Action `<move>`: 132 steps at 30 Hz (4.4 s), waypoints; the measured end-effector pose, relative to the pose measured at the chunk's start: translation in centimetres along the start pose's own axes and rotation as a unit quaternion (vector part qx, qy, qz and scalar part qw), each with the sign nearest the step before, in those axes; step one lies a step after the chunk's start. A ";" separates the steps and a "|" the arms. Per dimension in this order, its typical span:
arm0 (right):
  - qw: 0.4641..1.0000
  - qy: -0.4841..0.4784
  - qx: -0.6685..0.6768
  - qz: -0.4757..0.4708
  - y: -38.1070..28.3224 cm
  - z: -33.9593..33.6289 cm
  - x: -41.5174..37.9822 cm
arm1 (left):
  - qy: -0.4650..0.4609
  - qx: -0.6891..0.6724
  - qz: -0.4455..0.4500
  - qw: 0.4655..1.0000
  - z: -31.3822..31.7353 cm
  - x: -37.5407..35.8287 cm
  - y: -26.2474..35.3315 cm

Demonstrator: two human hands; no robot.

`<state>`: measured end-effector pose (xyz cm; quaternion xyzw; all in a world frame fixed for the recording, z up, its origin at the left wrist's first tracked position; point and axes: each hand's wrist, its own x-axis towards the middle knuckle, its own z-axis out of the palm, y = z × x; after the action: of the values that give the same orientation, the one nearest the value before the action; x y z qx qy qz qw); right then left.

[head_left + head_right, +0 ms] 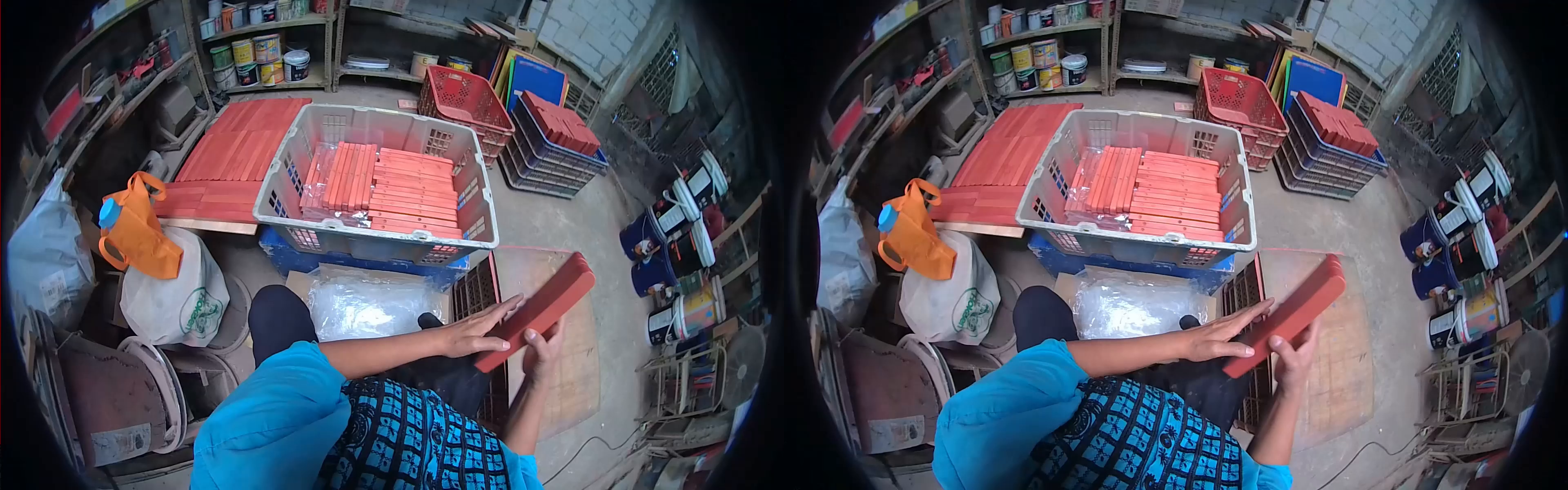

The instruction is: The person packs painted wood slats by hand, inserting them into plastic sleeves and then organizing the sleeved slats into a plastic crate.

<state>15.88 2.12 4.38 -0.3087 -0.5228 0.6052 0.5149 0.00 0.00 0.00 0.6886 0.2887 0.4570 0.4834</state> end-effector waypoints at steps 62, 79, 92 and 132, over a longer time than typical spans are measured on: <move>0.893 -0.430 -0.135 0.019 7.9 10.5 7.7 | 0.218 0.649 -0.487 0.542 -38.3 -9.0 -9.0; 0.843 -0.491 -0.220 -0.010 8.7 11.5 7.2 | 0.353 0.541 -0.596 0.477 -38.1 -8.3 -4.3; 0.827 -0.517 -0.221 -0.021 9.1 11.1 7.3 | 0.185 0.679 -0.566 0.430 -38.0 -8.7 -6.0; 0.630 -0.414 -0.628 -0.193 32.5 38.1 27.9 | 0.725 0.026 0.148 0.673 -26.0 -20.6 5.0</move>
<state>-36.46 19.04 -11.91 -0.1663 -0.9823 0.0808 0.0306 -32.38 -8.66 0.40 0.1870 0.4546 0.8703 0.0306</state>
